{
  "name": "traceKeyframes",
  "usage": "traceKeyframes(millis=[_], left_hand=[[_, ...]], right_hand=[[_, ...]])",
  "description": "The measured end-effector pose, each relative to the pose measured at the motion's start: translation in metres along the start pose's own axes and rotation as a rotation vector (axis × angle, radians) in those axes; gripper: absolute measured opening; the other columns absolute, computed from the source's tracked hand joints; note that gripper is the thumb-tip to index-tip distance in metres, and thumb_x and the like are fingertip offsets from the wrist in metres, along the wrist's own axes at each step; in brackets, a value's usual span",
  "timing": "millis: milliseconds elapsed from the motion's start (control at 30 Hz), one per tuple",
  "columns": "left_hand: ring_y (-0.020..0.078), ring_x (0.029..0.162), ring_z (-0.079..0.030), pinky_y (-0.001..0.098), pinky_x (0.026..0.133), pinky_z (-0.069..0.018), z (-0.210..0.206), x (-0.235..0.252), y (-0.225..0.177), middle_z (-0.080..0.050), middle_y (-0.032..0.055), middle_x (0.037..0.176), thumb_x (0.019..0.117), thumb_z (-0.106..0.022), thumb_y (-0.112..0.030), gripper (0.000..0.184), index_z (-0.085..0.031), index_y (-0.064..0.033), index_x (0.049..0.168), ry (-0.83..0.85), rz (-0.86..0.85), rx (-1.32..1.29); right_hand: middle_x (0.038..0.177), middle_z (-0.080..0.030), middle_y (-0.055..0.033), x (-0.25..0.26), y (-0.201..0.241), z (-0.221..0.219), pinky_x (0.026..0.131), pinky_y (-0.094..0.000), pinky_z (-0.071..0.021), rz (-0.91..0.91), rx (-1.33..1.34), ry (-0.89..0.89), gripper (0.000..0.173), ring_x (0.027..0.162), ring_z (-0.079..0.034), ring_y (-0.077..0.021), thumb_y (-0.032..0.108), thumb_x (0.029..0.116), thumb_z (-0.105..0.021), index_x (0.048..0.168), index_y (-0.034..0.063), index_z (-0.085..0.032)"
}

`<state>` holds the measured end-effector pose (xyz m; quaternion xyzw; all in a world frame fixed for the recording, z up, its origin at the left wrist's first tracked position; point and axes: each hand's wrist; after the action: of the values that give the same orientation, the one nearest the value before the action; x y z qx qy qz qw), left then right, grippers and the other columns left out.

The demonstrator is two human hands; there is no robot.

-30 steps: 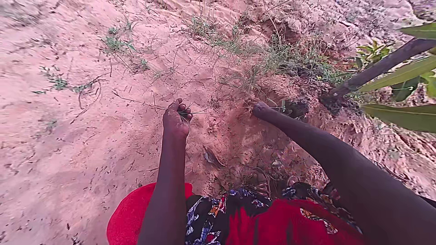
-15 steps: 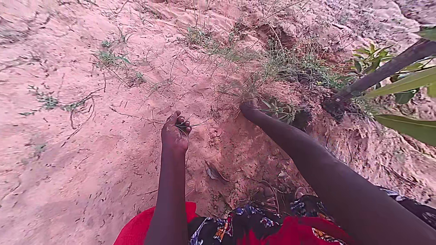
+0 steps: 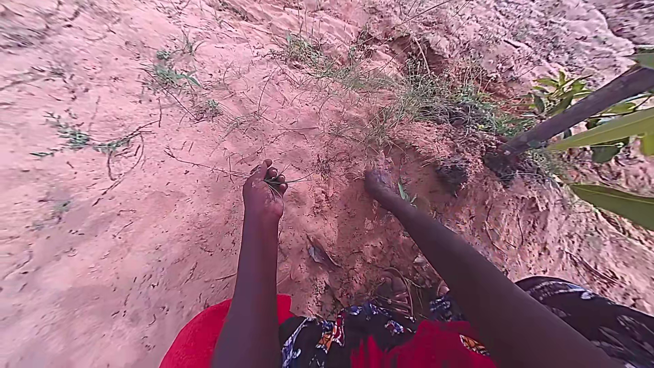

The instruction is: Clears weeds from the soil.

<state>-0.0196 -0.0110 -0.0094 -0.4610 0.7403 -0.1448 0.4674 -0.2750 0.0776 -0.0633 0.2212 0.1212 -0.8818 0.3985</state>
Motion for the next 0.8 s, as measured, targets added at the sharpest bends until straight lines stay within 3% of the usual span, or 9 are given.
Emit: traceKeyframes(millis=[133,267,333,433,567,700,800], left_hand=[[0.0059,0.052,-0.051,0.0186,0.049,-0.0457,0.001,0.003,0.001,-0.05,-0.0042,0.067,0.1121,-0.037,-0.023,0.024,-0.058,-0.012,0.106,-0.001,-0.002,0.019],[0.0052,0.05,-0.05,0.0182,0.048,-0.0454,-0.001,0.003,0.002,-0.05,-0.005,0.067,0.1119,-0.038,-0.024,0.023,-0.057,-0.0126,0.104,-0.023,-0.001,0.022],[0.0055,0.05,-0.05,0.0184,0.047,-0.0452,-0.001,-0.001,0.004,-0.05,-0.0046,0.067,0.1118,-0.038,-0.024,0.023,-0.057,-0.013,0.105,-0.022,0.013,0.02],[0.0054,0.051,-0.051,0.018,0.048,-0.0458,-0.001,-0.003,0.003,-0.051,-0.004,0.067,0.1118,-0.038,-0.023,0.023,-0.057,-0.0119,0.107,-0.021,0.016,0.007],[0.0059,0.051,-0.051,0.0184,0.048,-0.0459,-0.002,0.004,0.006,-0.051,-0.0038,0.067,0.1114,-0.04,-0.023,0.022,-0.057,-0.0121,0.106,-0.017,0.0,0.026],[0.0059,0.049,-0.051,0.0184,0.046,-0.0458,0.0,0.007,0.01,-0.051,-0.0033,0.066,0.1112,-0.039,-0.021,0.022,-0.058,-0.0106,0.107,-0.03,0.006,0.044],[0.0061,0.049,-0.052,0.0184,0.047,-0.0464,-0.001,0.009,0.01,-0.051,-0.0034,0.066,0.1115,-0.038,-0.021,0.023,-0.058,-0.01,0.106,-0.029,0.008,0.052]], right_hand=[[0.142,-0.055,-0.0308,-0.066,0.005,-0.026,0.111,-0.0587,-0.0396,0.07,0.029,0.165,0.041,0.136,-0.051,-0.0444,0.016,0.1072,-0.045,0.141,-0.006,-0.053],[0.129,-0.061,-0.0319,-0.12,-0.005,-0.052,0.099,-0.061,-0.0453,0.149,-0.094,0.277,0.039,0.124,-0.059,-0.0474,0.013,0.106,-0.045,0.139,-0.0063,-0.054],[0.123,-0.066,-0.0306,-0.124,-0.022,-0.043,0.101,-0.0621,-0.0436,0.173,-0.089,0.182,0.04,0.12,-0.062,-0.0468,0.017,0.1046,-0.048,0.139,-0.0025,-0.055],[0.126,-0.065,-0.0312,-0.091,-0.038,-0.006,0.116,-0.0605,-0.0301,0.134,-0.197,-0.002,0.038,0.128,-0.056,-0.0463,0.007,0.104,-0.043,0.137,-0.0048,-0.058],[0.14,-0.059,-0.0271,-0.016,-0.057,0.026,0.119,-0.0511,-0.0323,0.262,-0.261,-0.24,0.034,0.141,-0.046,-0.0419,-0.004,0.0999,-0.05,0.131,-0.0083,-0.062],[0.14,-0.059,-0.027,0.033,-0.047,0.043,0.12,-0.0477,-0.0333,0.439,-0.466,-0.164,0.029,0.143,-0.045,-0.0408,-0.008,0.1003,-0.049,0.125,-0.0121,-0.064],[0.137,-0.061,-0.0244,0.053,-0.038,0.047,0.12,-0.0524,-0.0303,0.423,-0.524,-0.134,0.033,0.139,-0.049,-0.0397,-0.008,0.1012,-0.048,0.131,-0.0077,-0.062]])
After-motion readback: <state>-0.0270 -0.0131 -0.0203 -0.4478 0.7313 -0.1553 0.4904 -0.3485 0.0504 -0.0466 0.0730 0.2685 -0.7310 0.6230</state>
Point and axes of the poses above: each hand's wrist, its own x-axis towards the middle knuckle, its own z-axis out of the back of the hand, y = z × x
